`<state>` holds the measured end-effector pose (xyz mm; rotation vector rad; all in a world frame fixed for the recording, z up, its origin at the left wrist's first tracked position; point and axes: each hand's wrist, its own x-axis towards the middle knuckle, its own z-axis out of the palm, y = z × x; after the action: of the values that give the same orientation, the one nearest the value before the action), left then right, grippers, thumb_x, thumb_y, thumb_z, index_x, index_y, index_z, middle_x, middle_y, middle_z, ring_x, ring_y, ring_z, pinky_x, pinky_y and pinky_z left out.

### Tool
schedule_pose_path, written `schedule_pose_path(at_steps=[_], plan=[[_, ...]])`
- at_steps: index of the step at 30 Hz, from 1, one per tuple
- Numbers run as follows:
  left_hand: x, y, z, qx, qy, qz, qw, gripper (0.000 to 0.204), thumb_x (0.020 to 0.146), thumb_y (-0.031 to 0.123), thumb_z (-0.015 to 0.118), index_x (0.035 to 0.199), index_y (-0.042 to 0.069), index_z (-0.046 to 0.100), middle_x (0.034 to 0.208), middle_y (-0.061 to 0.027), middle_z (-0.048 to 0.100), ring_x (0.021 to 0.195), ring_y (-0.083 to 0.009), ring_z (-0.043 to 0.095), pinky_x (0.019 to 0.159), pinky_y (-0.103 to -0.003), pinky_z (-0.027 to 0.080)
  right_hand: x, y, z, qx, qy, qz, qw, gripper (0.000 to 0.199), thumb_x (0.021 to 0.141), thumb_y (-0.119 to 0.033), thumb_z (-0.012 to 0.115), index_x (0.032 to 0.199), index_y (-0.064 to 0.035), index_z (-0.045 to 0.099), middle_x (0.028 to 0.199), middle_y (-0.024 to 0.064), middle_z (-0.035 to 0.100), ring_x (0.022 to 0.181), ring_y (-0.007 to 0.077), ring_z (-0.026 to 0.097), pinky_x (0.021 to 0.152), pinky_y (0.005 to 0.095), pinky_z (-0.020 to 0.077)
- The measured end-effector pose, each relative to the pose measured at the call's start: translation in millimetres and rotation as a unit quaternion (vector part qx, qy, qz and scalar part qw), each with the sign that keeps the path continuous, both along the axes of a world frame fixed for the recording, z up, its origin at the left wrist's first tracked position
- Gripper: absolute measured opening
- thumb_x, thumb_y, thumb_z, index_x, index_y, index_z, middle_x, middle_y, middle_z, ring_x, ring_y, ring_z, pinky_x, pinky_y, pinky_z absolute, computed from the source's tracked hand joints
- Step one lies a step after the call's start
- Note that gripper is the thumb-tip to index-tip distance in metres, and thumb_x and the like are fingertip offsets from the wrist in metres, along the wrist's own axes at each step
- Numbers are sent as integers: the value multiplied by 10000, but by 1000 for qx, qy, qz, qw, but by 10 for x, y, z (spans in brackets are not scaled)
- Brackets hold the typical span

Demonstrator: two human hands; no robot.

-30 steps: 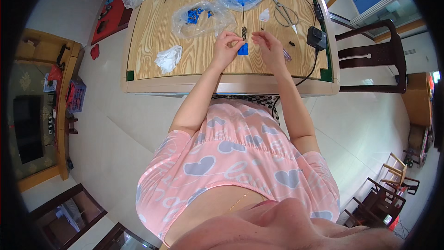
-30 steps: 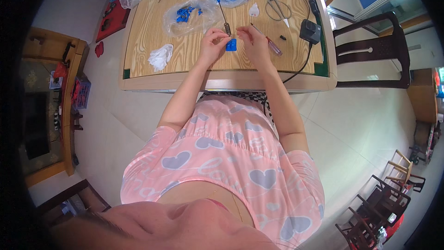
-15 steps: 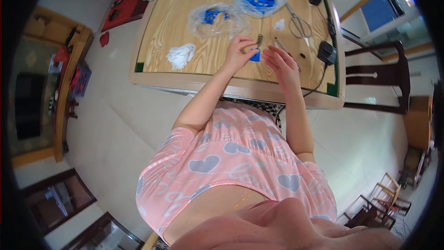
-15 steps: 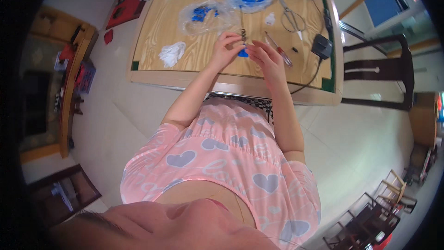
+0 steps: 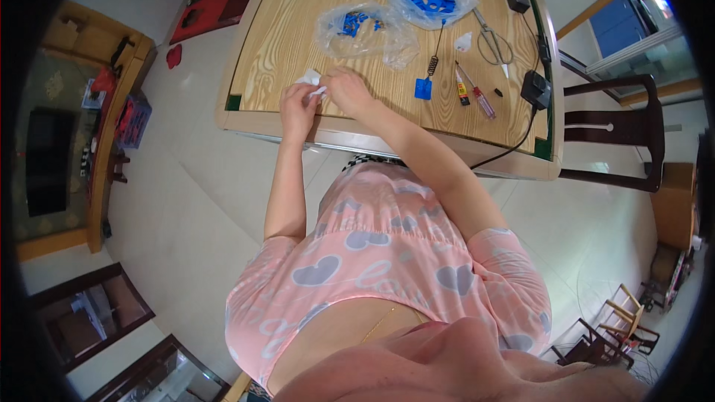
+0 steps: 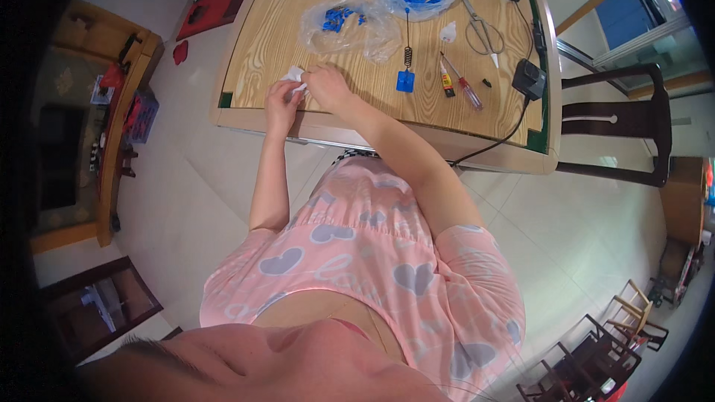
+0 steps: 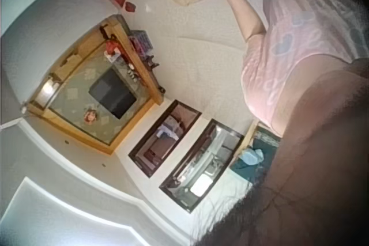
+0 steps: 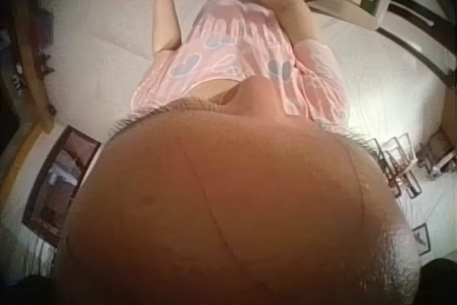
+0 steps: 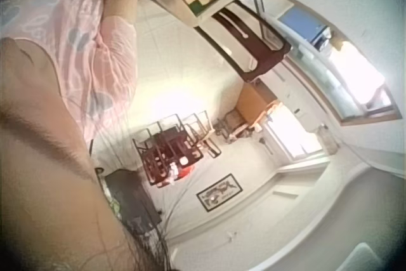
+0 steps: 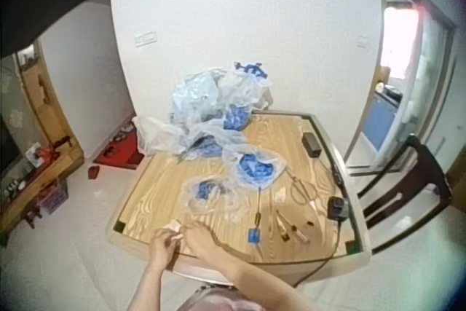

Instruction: Assembling a lighting fixture component by attaching springs and wires to a plastic base.

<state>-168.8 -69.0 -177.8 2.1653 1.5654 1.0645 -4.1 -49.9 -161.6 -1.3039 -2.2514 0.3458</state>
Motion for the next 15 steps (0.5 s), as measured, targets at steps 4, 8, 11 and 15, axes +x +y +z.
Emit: schedule_pose_path(at_steps=[4,8,11,15], plan=[[54,20,-39,-5,-4,3,1000,210,731,33,718,937,72,707,988,-104,659,988,-300,580,878,-384,458,101,-161,-125,-13,26,-21,999,105,777,-86,601,859,-55,659,929,149,668,951,334,618,846,431,485],[-63,19,-58,-35,-1,34,999,293,722,53,732,1011,79,692,1065,-115,638,1052,-310,554,921,-393,443,674,-713,63,25,202,-66,977,140,842,-114,617,940,-37,682,930,160,671,865,323,637,784,391,503],[99,-132,297,-13,44,38,998,429,701,119,771,1111,76,653,1171,-131,584,1117,-331,504,982,-425,401,1224,-1033,539,-23,282,-189,940,159,832,-99,681,972,-24,676,887,122,664,824,247,630,751,340,500],[565,-191,578,21,-18,-14,1000,532,705,163,780,1202,88,605,1244,-149,533,1180,-349,461,1032,-440,361,1696,-909,852,36,218,-289,931,263,801,-131,729,1030,-30,646,902,91,642,814,212,606,753,339,495]])
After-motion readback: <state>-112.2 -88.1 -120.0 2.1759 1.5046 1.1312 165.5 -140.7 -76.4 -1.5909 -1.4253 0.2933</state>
